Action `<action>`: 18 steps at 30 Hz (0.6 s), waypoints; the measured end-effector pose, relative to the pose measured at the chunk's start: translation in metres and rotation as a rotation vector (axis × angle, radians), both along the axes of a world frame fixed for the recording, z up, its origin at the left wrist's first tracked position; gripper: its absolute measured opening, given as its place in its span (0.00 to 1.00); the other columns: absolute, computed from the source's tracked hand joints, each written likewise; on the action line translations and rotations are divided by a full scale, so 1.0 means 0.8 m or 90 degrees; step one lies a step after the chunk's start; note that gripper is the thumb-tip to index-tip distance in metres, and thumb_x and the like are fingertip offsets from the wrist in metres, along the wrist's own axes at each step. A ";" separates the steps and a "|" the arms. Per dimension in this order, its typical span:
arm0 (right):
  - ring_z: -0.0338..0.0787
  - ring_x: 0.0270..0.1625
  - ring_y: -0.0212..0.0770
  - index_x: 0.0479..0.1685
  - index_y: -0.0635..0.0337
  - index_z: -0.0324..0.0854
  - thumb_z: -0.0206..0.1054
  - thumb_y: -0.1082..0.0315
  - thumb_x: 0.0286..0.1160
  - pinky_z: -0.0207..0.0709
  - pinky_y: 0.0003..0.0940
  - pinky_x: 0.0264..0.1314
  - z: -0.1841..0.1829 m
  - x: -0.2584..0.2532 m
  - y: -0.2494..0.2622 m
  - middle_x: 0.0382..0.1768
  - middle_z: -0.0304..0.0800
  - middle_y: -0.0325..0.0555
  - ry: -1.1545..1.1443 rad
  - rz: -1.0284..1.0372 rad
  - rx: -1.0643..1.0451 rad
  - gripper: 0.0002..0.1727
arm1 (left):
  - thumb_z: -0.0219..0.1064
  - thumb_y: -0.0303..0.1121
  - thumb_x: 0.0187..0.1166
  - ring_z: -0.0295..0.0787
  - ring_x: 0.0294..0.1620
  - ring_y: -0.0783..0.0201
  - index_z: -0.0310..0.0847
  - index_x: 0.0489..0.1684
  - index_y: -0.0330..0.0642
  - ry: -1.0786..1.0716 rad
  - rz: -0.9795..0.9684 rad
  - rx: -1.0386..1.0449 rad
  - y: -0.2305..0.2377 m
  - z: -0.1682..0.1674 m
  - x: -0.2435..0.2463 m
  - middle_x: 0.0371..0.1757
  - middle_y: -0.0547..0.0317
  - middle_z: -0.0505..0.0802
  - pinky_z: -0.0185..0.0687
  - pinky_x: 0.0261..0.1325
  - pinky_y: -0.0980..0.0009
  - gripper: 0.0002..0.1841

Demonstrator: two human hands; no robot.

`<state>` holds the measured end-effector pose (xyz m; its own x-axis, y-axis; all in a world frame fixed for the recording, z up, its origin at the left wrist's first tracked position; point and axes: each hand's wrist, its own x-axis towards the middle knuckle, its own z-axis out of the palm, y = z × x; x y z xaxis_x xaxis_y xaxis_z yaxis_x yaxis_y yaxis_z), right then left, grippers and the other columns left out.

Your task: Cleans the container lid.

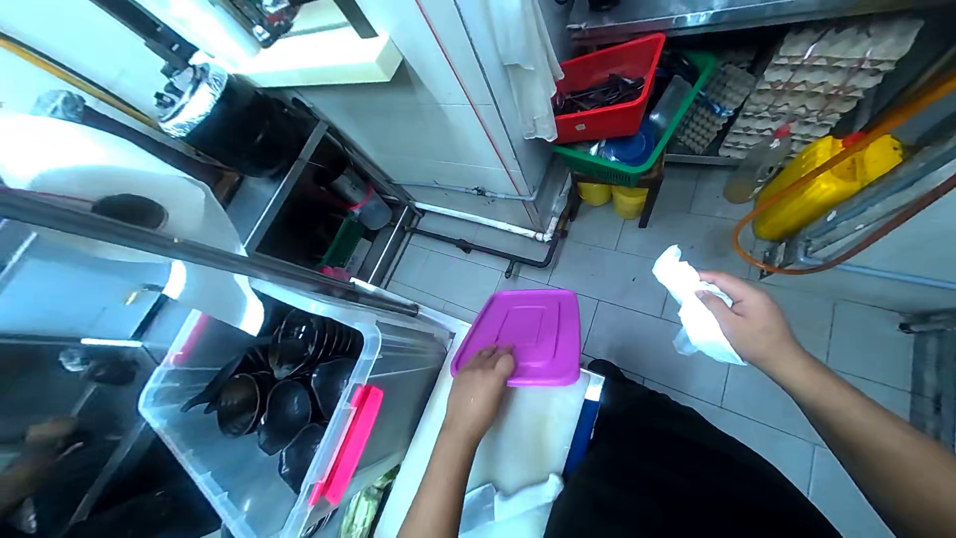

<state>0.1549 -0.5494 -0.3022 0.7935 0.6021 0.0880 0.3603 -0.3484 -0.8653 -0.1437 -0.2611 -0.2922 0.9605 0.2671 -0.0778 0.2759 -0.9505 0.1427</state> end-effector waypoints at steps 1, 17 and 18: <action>0.92 0.58 0.43 0.66 0.63 0.84 0.59 0.70 0.87 0.83 0.51 0.66 -0.002 0.001 0.001 0.56 0.92 0.53 -0.002 0.002 0.005 0.16 | 0.63 0.17 0.73 0.87 0.72 0.56 0.89 0.50 0.43 -0.048 0.021 -0.018 -0.001 0.007 0.003 0.67 0.60 0.92 0.83 0.73 0.52 0.15; 0.90 0.35 0.22 0.60 0.49 0.84 0.45 0.65 0.91 0.87 0.21 0.37 0.044 -0.020 0.074 0.37 0.91 0.31 0.430 0.031 0.324 0.18 | 0.80 0.23 0.62 0.95 0.49 0.43 0.68 0.66 0.32 -0.876 0.578 -1.151 -0.102 0.118 -0.047 0.50 0.32 0.91 0.92 0.54 0.43 0.32; 0.91 0.37 0.23 0.59 0.48 0.84 0.44 0.65 0.92 0.88 0.22 0.39 0.044 -0.020 0.078 0.39 0.92 0.31 0.464 0.035 0.360 0.19 | 0.81 0.23 0.61 0.95 0.49 0.43 0.68 0.66 0.32 -0.891 0.574 -1.161 -0.106 0.118 -0.053 0.49 0.32 0.91 0.92 0.54 0.43 0.33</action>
